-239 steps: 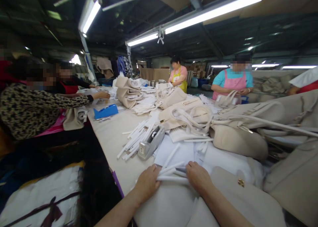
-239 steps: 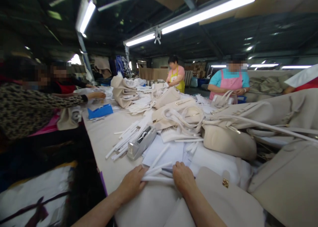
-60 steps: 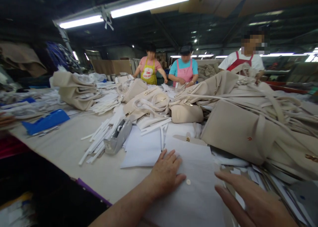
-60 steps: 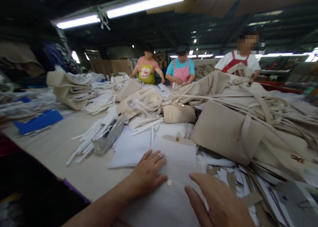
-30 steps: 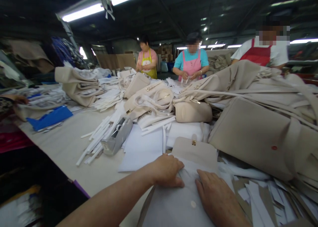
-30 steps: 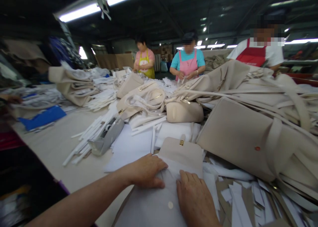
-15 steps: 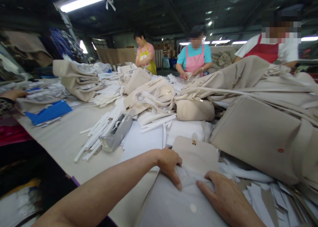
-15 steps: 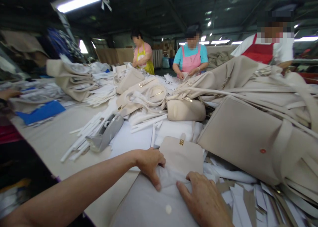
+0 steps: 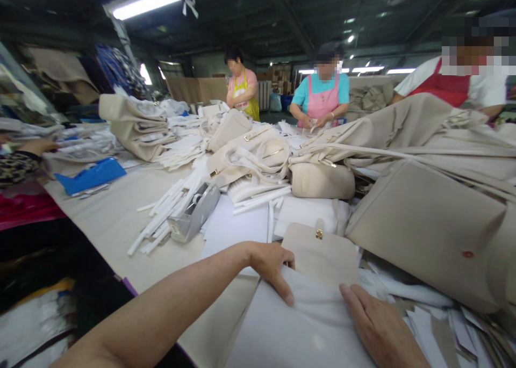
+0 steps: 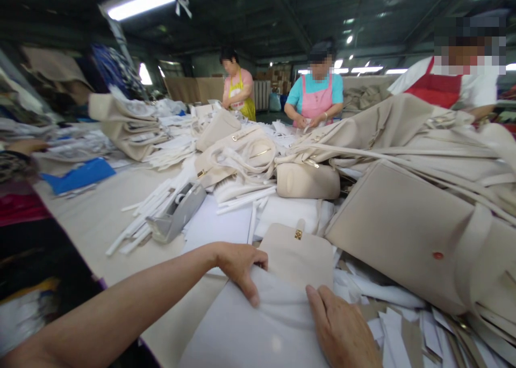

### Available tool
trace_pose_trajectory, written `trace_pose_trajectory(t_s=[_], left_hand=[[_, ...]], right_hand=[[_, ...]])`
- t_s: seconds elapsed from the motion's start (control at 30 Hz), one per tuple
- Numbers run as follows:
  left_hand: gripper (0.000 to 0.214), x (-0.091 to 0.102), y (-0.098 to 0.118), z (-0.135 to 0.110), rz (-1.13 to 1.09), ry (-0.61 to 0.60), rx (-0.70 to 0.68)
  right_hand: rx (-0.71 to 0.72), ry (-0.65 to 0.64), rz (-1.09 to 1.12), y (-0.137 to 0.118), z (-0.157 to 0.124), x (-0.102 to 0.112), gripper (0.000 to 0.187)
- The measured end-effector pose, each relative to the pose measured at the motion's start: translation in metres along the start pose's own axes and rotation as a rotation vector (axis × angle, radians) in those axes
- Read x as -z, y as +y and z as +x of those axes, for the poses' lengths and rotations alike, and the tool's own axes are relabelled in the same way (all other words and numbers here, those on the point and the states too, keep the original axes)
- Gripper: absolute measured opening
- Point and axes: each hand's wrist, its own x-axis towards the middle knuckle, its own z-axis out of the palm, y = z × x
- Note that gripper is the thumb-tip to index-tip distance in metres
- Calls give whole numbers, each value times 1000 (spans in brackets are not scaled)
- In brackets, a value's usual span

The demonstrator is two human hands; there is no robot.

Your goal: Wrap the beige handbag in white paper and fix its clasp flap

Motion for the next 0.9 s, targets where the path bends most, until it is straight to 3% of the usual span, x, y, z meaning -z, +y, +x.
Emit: trace_pose_trajectory(t_s=[0.1,0.23,0.33,0.47,0.57,0.67,0.9], left_hand=[[81,-10,-13,-2,-87,33,-5],[90,-23,-21,-11,-102,171,-11],[91,-27,-17,-19,24,284,-34],[86,-25,3,-31,249,437,-182],[67,-25,24,-36,343,416,-310],[50,-30,41,-33,375,368,-325],[78,-60,50,-26,321,435,-177]], right_hand=[[-8,19,13,9,-4,-5,32],[-207,-142,184,4,-4,2,34],[-304,-236,273,-2,0,10,32],[-301,-261,259,-2,2,14,30],[-284,-249,244,-2,1,14,32],[-280,-243,235,-5,1,15,31],[-262,-209,215,-5,0,14,32]])
